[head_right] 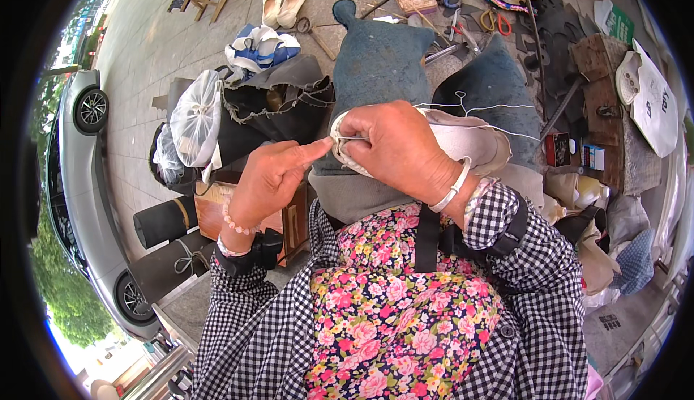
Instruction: Stitching the upper part of a white shoe by hand using a needle and thread.
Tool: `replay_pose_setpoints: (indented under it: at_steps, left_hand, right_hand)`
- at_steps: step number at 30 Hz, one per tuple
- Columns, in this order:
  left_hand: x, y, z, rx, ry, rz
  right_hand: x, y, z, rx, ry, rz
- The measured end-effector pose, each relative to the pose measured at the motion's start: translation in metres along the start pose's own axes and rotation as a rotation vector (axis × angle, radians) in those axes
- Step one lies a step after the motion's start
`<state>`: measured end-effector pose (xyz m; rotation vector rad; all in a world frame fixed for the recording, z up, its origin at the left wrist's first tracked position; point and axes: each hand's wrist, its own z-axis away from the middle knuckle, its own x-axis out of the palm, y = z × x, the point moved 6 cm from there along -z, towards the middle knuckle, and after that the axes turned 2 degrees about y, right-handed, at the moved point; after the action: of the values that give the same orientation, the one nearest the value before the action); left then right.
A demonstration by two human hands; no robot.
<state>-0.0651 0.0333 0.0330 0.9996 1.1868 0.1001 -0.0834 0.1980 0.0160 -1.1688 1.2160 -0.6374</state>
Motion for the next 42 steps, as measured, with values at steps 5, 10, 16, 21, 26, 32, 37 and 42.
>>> replay_pose_setpoints:
  at_steps: [5, 10, 16, 21, 26, 32, 37, 42]
  left_hand:
    - [0.003, -0.006, 0.000, -0.002, 0.056, 0.069]
    - [0.006, -0.008, 0.003, 0.052, 0.116, 0.181]
    - [0.004, -0.007, 0.001, 0.022, 0.064, 0.214]
    - [0.002, -0.003, 0.003, 0.024, 0.034, 0.082]
    - [0.001, -0.003, 0.005, -0.051, -0.032, 0.039]
    - [0.002, -0.009, 0.007, -0.053, -0.020, 0.034]
    - [0.004, -0.010, 0.008, -0.074, -0.040, 0.063]
    - [0.008, -0.014, 0.010, -0.094, -0.034, 0.154]
  right_hand:
    - [0.001, -0.002, -0.001, -0.048, 0.020, 0.010]
    - [-0.003, -0.001, 0.003, 0.180, -0.098, -0.090]
    - [-0.006, -0.010, 0.019, -0.085, 0.004, 0.053]
    - [0.005, -0.018, 0.026, -0.164, -0.062, 0.285]
    - [0.014, -0.026, 0.031, -0.243, -0.119, 0.468]
    - [0.023, -0.023, 0.033, -0.267, -0.176, 0.572]
    - [0.021, -0.027, 0.035, -0.296, -0.168, 0.606]
    - [0.020, -0.030, 0.035, -0.326, -0.145, 0.618]
